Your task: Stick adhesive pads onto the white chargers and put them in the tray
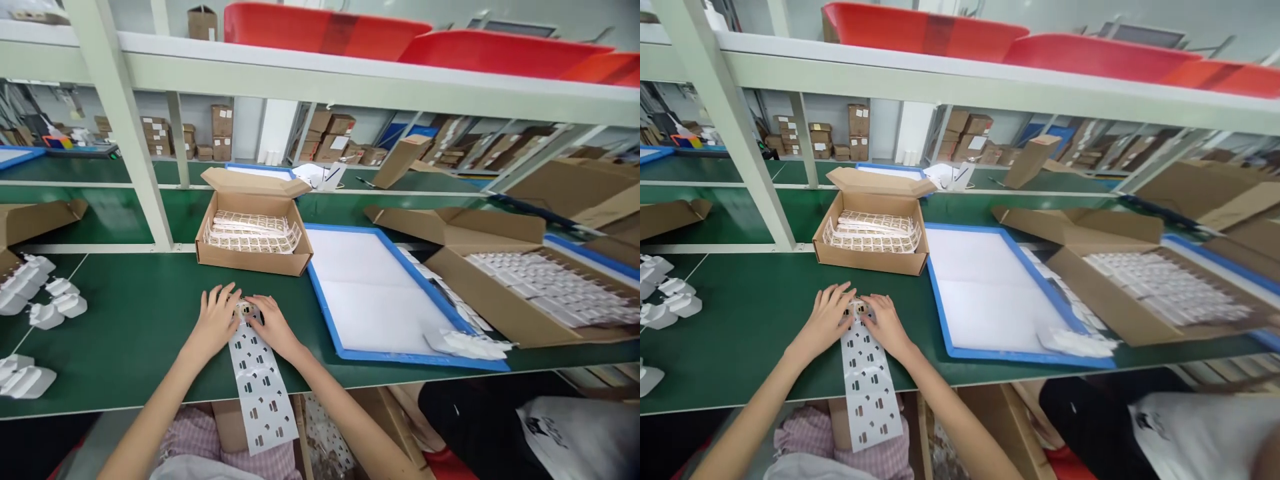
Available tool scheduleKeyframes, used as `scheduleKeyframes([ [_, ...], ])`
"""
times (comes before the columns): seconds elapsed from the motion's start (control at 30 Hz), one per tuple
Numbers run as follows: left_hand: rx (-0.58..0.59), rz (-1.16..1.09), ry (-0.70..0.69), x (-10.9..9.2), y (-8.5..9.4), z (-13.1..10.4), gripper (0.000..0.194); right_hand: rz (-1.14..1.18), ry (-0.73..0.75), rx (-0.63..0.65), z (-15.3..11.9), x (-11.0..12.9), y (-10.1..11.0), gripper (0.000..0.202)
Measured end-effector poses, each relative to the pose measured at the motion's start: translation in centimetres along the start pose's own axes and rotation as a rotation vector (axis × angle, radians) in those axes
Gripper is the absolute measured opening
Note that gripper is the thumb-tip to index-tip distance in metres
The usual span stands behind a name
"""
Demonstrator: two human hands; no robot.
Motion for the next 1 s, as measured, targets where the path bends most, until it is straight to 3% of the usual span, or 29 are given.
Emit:
scheduleKeyframes([
  [0.1,-0.007,-0.018,-0.026,0.3,-0.4,2.5,0.042,0.049,-0.002,-0.085,0.0,-0.2,0.1,0.034],
  [0.23,-0.023,-0.021,-0.047,0.3,-1.1,2.5,0.025,0.097,0.012,-0.186,0.0,-0.5,0.4,0.019],
  [0.4,-0.062,-0.004,-0.058,0.8,-1.2,1.8,0.023,0.099,0.067,-0.255,0.1,-0.4,0.2,0.017],
  [0.53,-0.087,-0.004,-0.109,1.2,-1.2,2.0,0.033,0.017,0.095,-0.295,0.2,0.1,0.2,0.015],
  [0.83,-0.145,0.087,-0.254,5.4,-3.9,3.1,0.051,-0.278,0.212,-0.234,1.8,0.0,0.0,0.011],
  [1.0,-0.192,0.176,-0.303,4.7,-3.6,2.8,0.053,-0.396,0.222,-0.156,1.5,0.3,0.3,0.016],
])
Point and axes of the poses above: each hand's wrist, its own z-axis towards the middle knuckle, its own y-axis out of the back of the hand, x = y × z, the point moved 2 cm from there along z, towards the middle knuckle, and after that the axes turned 9 degrees about -x, right-handed, at the moved point
